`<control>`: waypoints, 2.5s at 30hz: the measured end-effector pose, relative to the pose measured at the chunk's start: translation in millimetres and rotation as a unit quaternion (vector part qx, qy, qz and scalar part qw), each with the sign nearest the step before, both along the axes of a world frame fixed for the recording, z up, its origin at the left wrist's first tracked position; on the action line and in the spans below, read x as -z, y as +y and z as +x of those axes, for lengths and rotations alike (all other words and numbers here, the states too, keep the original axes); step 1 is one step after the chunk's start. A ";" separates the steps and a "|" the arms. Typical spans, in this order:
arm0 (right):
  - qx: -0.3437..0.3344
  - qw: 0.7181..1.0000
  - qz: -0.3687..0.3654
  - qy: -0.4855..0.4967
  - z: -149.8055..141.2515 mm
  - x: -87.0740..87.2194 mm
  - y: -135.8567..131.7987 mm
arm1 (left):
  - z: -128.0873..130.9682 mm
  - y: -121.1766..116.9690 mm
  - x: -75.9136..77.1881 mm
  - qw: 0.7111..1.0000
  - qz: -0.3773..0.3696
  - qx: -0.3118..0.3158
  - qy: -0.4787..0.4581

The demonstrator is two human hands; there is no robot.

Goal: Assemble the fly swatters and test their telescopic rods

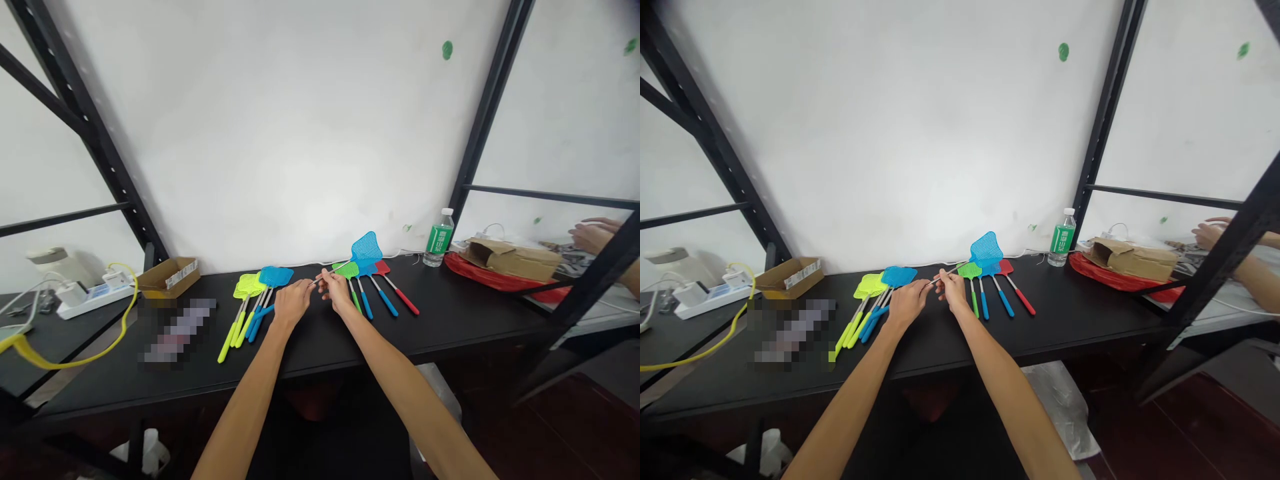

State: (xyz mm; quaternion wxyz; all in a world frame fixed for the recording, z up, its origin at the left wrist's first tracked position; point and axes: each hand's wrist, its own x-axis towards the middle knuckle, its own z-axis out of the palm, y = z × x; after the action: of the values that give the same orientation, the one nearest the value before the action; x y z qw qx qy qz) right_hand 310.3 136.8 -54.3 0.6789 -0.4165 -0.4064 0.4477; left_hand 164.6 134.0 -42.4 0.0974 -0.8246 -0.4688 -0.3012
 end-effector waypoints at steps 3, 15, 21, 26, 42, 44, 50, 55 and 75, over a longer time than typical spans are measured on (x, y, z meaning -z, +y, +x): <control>-0.004 1.000 0.006 -0.008 2.5 -4.1 3.7 | -2.6 3.3 0.3 1.000 -0.003 0.000 -0.004; 0.018 0.999 0.029 -0.009 28.3 -11.2 7.5 | -4.9 8.8 0.4 0.999 -0.008 0.040 -0.025; 0.022 0.999 0.044 -0.002 31.0 -12.8 8.7 | -16.2 12.0 -0.8 0.998 -0.007 0.047 -0.035; 0.078 0.995 0.043 0.044 54.2 -14.9 9.6 | -28.3 13.4 -2.6 0.999 -0.027 0.042 -0.020; 0.107 0.990 0.044 0.078 61.4 -11.9 9.5 | -37.8 13.5 -4.3 0.999 0.013 -0.034 -0.035; 0.084 0.992 0.039 0.082 56.9 -11.8 7.4 | -36.8 12.4 -3.1 0.998 0.022 -0.035 -0.037; -0.001 1.000 0.025 0.013 38.8 -9.9 3.7 | -28.8 7.3 -1.3 0.999 0.037 -0.016 -0.025; -0.028 1.000 0.001 0.003 37.8 -6.0 6.7 | -29.8 9.1 -1.3 0.999 0.047 -0.001 -0.026; 0.068 0.993 0.034 0.089 62.7 -9.5 12.6 | -51.8 20.3 -7.5 0.990 0.102 -0.060 -0.083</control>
State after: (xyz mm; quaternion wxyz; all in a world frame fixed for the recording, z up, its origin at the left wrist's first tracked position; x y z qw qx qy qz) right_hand 373.0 149.4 -44.9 0.7549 -0.3789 -0.3300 0.4214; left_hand 112.8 154.3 -34.9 0.1596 -0.7532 -0.4903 -0.4085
